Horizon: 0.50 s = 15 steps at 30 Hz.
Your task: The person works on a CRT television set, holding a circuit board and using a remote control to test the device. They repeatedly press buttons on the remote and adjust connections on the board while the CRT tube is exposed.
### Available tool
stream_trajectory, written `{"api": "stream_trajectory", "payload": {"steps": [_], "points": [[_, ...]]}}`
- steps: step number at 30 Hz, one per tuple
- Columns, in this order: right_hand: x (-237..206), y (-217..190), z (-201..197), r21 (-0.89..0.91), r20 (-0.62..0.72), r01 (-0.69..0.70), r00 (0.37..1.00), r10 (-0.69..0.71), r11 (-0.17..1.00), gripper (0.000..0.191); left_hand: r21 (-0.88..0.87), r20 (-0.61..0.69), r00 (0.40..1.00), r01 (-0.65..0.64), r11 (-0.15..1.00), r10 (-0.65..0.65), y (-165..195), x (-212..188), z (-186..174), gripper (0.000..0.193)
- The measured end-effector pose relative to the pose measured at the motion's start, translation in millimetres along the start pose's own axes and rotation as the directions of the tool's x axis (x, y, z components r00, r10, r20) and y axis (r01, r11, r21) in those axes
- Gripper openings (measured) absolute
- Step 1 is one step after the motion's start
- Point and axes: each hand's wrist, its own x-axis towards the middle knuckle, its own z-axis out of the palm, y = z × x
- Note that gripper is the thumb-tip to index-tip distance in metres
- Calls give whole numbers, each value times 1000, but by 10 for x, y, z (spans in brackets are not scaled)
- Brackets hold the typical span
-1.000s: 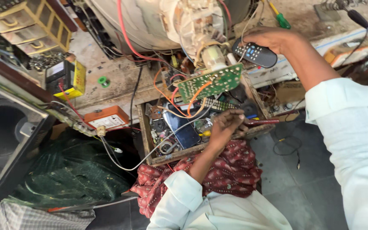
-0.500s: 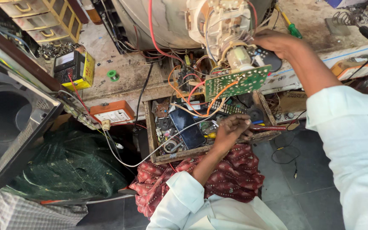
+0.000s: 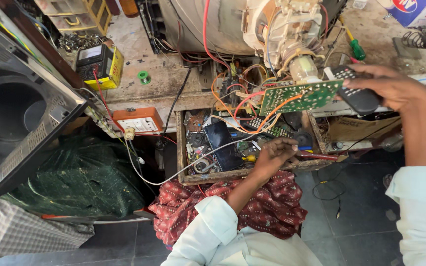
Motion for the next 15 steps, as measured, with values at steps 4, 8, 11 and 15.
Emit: {"api": "stream_trajectory", "payload": {"steps": [4,8,11,15], "points": [[-352,-150,-50,48,42,86,995,-88,995,74,-23,4,1000,13,1000,-13,-22,12,-1,32],[-459,-316,54,117,87,171,979,-182,978,70,-45,0,1000,27,999,-27,-24,5,-4,30],[-401,-415,186,222,170,209,953,-249,952,68,-49,-5,999,36,998,-37,-30,6,-4,29],[-141,-460,422,275,114,185,968,-223,943,61,-67,22,1000,-6,998,8,-45,1,-34,27]]}}
